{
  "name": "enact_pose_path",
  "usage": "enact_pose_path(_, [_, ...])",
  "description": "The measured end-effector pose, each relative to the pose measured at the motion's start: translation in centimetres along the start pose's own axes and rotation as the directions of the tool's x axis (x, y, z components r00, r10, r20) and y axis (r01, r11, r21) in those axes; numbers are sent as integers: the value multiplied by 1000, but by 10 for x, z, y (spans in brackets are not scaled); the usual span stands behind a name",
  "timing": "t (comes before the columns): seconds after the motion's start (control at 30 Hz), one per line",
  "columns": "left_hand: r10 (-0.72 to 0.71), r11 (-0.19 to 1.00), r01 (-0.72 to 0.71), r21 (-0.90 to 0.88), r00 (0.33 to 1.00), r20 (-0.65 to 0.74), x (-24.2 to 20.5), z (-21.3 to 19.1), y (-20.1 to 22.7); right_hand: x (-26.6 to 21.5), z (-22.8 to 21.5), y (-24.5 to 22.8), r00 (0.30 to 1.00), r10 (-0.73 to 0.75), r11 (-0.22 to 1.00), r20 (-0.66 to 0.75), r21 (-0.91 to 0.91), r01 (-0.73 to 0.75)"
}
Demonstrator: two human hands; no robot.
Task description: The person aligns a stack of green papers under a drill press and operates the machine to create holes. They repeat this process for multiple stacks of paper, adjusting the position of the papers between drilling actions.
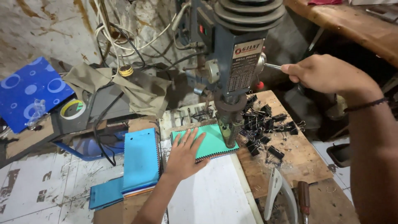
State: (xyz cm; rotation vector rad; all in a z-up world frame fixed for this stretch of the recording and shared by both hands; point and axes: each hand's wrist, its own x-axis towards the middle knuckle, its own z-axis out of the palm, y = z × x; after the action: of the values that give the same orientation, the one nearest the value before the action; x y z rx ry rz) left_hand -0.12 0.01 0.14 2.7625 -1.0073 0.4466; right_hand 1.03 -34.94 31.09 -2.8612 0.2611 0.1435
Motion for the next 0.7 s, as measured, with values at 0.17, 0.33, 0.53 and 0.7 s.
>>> enact_pose_path(0.17, [2,1000,-2,-3,1000,0,0,0,1,0,9,4,998,64,998,-19,9,-64])
enact_pose_path(0.33, [6,1000,-6,0,1000,8,1,-3,1,-1,15,4,997,56,998,-51,8,-55])
enact_pose_path(0.53, [-7,1000,7,3,1000,28,2,-5,2,1,26,12,996,32,999,-81,-17,-34])
enact_pose_path(0.7, [5,1000,-5,12,1000,-5,1,-2,1,4,37,21,992,-1,1000,-125,-14,-1])
